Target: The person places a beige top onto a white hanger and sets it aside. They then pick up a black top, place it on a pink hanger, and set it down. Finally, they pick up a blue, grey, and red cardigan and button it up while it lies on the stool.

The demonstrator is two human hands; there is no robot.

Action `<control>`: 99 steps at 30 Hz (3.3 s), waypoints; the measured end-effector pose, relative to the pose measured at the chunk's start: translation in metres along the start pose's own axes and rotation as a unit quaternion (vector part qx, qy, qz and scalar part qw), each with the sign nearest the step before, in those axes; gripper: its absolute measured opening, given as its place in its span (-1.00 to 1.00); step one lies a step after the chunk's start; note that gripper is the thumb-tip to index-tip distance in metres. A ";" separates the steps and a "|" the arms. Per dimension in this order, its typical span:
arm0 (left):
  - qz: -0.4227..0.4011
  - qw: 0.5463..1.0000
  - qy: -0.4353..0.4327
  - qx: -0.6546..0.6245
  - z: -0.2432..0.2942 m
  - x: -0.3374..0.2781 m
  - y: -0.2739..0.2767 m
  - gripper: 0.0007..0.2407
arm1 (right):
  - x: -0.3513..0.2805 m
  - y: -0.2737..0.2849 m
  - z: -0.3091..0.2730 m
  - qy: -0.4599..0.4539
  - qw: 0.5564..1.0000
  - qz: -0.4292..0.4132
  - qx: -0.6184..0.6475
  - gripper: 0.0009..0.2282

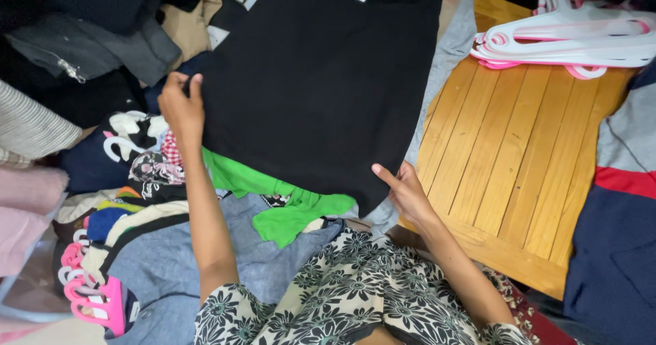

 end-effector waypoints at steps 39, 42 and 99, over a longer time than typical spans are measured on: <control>-0.085 0.935 -0.311 -0.146 0.319 -0.181 -0.039 -0.63 | 0.004 0.032 -0.070 0.273 0.791 -0.084 -0.542 -0.52; -0.139 0.911 -0.327 -0.207 0.360 -0.205 -0.040 -0.66 | -0.014 0.057 -0.095 0.271 0.795 -0.047 -0.541 -0.57; -0.457 0.833 -0.265 -0.165 0.774 -0.411 -0.234 -0.70 | -0.232 0.625 -0.450 0.315 0.480 0.589 -0.569 -0.75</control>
Point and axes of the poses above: each hand's wrist, its own x-axis towards the middle knuckle, its own y-axis out of the back of the hand, z = x × y, the point moved 7 cm from there along x, towards the middle knuckle, and after that the axes turned 13 degrees about x, right-handed, at the moved point
